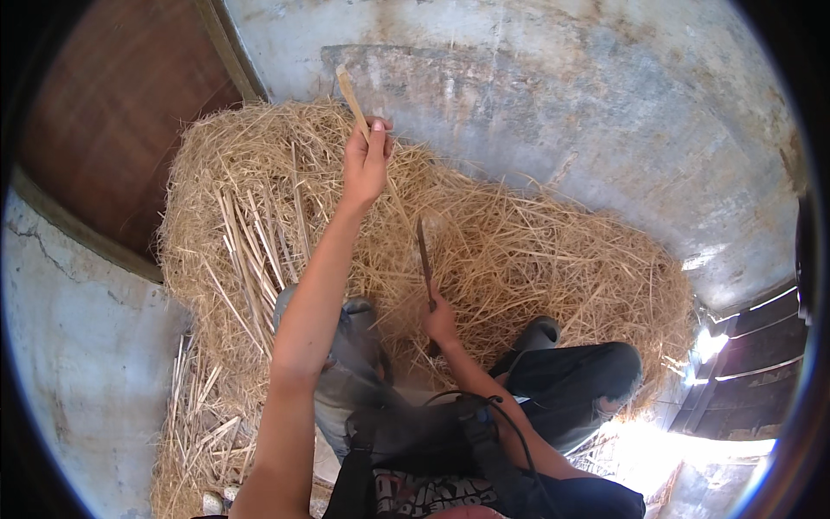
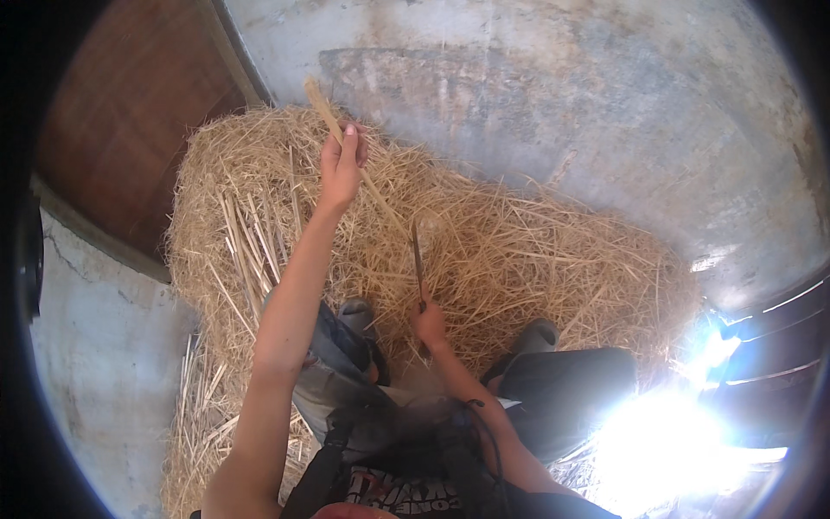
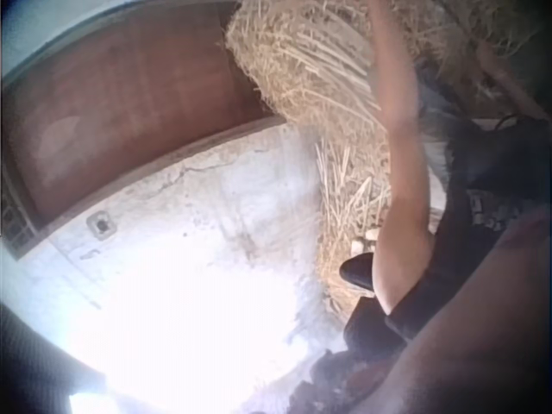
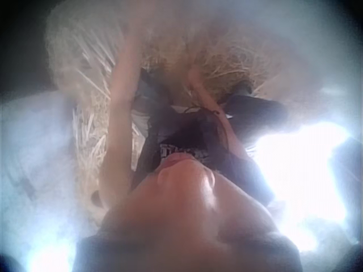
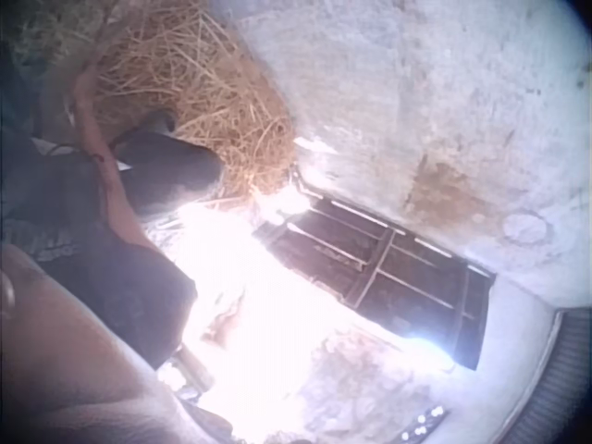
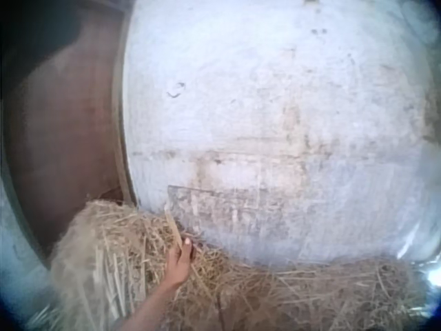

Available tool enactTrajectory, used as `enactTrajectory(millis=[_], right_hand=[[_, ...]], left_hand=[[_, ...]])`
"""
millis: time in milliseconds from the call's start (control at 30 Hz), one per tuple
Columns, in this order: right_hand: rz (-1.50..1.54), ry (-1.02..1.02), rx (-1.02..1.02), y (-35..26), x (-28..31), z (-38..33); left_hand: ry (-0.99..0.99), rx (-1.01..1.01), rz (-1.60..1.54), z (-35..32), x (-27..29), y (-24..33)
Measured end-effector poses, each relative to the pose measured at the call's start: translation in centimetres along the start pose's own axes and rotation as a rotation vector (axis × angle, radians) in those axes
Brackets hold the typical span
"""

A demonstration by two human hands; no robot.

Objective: The person shaves and smooths a thin strip of wood using a box cutter and a large knife, handling the strip by hand over a pile of straw.

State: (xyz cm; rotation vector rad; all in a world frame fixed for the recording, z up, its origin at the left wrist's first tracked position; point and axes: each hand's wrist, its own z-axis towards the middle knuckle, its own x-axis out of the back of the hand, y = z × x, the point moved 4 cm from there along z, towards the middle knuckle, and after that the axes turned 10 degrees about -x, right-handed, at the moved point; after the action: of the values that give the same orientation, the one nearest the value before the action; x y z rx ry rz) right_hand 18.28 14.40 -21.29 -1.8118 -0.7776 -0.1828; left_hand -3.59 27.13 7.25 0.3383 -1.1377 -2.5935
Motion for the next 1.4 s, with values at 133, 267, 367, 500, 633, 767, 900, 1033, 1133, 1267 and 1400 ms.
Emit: enactTrajectory(millis=[133, 267, 367, 500, 633, 767, 900, 1033, 1133, 1267, 1400], right_hand=[[0.167, 0.088, 0.081, 0.5, 0.3, 2.0], [0.442, 0.233, 0.287, -7.3, 3.6, 0.7], [0.582, 0.444, 0.487, -9.8, 4.7, -0.9], [0.117, 0.452, 0.421, -3.3, 0.2, 0.8], [-0.173, 0.097, 0.069, 3.3, -2.9, 1.8], [0.454, -0.172, -0.161, 0.8, -1.6, 1.5], [0.987, -0.278, -0.372, -1.9, 4.1, 3.7], [0.700, 0.124, 0.160, -11.3, 8.7, 0.5], [0.474, 0.430, 0.510, -12.3, 8.5, -0.5], [0.019, 0.529, 0.556, -3.7, 1.6, 0.4], [0.102, -0.059, -0.143, 1.9, -0.7, 2.5]], left_hand=[[0.275, 0.021, -0.020, -0.2, -0.3, -0.6], [0.476, -0.153, 0.020, -0.7, 0.0, -1.8], [0.520, -0.171, -0.025, -0.5, -1.5, -1.6], [0.502, -0.203, 0.010, 0.0, -2.6, -2.4], [0.468, -0.196, 0.061, -0.1, -3.8, -0.9], [0.484, -0.203, 0.093, -1.3, -2.7, -1.4], [0.512, -0.172, 0.013, -0.1, -1.8, -1.6], [0.502, -0.194, 0.054, -0.6, -2.1, -1.5], [0.491, -0.217, 0.089, -0.3, -2.3, -2.3], [0.490, -0.215, 0.107, -0.1, -3.4, -2.0], [0.482, -0.168, 0.135, -0.5, -3.8, -1.5]])
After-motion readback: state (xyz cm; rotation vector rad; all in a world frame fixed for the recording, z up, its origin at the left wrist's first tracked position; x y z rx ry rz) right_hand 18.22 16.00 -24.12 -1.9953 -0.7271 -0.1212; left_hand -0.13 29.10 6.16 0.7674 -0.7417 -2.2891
